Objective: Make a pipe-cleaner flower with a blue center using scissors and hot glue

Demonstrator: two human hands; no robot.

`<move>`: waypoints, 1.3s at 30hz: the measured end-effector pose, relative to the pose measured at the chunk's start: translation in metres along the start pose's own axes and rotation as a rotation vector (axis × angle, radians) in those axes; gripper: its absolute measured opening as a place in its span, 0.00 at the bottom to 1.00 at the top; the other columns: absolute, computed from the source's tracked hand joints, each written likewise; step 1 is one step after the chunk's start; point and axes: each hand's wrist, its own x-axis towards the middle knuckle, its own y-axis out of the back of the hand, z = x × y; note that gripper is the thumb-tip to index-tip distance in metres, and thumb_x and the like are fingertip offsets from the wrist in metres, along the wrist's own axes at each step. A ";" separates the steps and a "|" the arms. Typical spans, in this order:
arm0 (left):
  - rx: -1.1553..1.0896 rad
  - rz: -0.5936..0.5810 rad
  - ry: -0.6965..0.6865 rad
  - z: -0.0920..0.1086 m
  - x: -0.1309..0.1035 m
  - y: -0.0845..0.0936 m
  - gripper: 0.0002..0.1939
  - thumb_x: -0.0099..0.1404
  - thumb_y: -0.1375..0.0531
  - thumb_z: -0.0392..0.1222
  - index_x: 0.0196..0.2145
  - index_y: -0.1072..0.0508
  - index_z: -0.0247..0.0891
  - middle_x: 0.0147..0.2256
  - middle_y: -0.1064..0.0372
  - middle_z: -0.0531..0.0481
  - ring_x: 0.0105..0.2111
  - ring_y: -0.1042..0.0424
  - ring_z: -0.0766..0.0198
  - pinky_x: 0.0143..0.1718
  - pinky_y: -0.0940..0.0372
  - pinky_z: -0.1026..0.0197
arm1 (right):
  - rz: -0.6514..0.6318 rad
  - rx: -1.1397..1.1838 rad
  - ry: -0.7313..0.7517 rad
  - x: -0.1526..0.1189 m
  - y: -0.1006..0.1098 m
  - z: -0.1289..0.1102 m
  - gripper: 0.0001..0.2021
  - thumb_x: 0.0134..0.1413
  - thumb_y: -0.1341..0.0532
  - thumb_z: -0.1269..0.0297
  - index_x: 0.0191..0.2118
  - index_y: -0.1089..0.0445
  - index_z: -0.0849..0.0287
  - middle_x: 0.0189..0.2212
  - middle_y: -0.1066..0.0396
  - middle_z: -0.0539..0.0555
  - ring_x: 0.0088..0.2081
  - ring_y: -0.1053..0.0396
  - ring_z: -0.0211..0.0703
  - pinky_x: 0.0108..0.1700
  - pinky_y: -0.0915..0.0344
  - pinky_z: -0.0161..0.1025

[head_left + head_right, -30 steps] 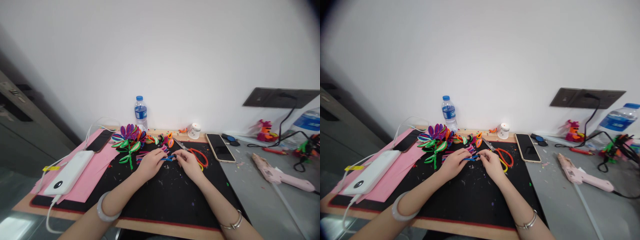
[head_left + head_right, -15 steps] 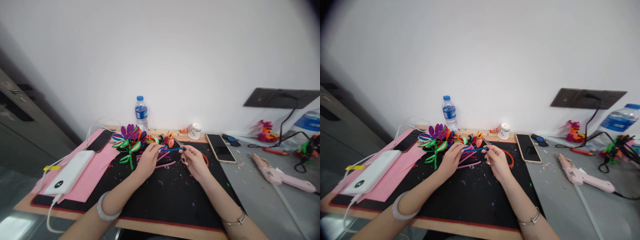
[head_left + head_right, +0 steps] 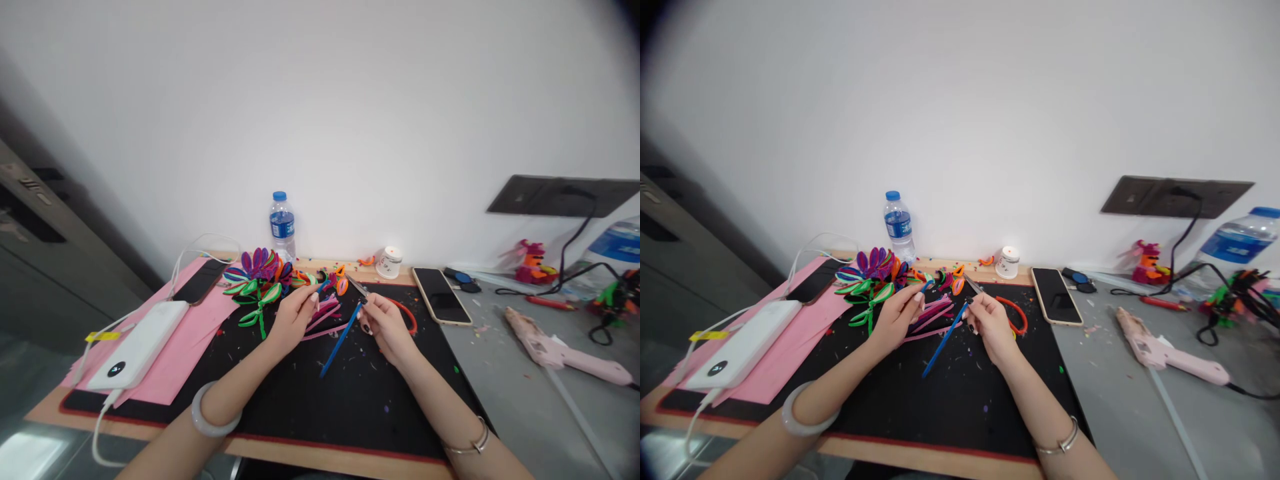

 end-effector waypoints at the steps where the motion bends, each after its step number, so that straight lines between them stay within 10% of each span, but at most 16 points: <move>1: -0.086 -0.010 0.046 0.000 0.000 0.000 0.14 0.63 0.50 0.44 0.43 0.33 0.35 0.23 0.40 0.54 0.18 0.41 0.71 0.24 0.42 0.66 | 0.009 -0.073 0.008 0.000 -0.001 0.001 0.11 0.49 0.41 0.61 0.23 0.40 0.60 0.19 0.35 0.47 0.16 0.47 0.29 0.17 0.51 0.28; 14: -0.899 -0.071 0.483 -0.004 0.012 0.006 0.12 0.58 0.42 0.43 0.38 0.32 0.34 0.22 0.48 0.59 0.13 0.57 0.82 0.13 0.59 0.76 | 0.063 -0.314 0.063 0.001 -0.003 0.003 0.09 0.48 0.43 0.59 0.29 0.40 0.60 0.17 0.34 0.47 0.14 0.47 0.30 0.15 0.52 0.29; 25: -0.379 -0.290 0.468 -0.003 -0.001 -0.013 0.15 0.57 0.44 0.49 0.28 0.30 0.31 0.21 0.37 0.52 0.20 0.39 0.71 0.21 0.44 0.68 | 0.078 -0.411 0.090 -0.002 -0.005 0.001 0.08 0.48 0.43 0.61 0.25 0.41 0.59 0.17 0.35 0.47 0.15 0.46 0.31 0.18 0.50 0.30; 39: 0.090 -0.460 0.212 -0.012 -0.007 -0.020 0.15 0.58 0.47 0.48 0.30 0.30 0.32 0.20 0.46 0.56 0.22 0.48 0.70 0.23 0.51 0.68 | 0.006 -0.751 0.220 -0.005 -0.001 0.009 0.05 0.50 0.47 0.68 0.25 0.39 0.57 0.19 0.35 0.48 0.21 0.37 0.38 0.26 0.41 0.34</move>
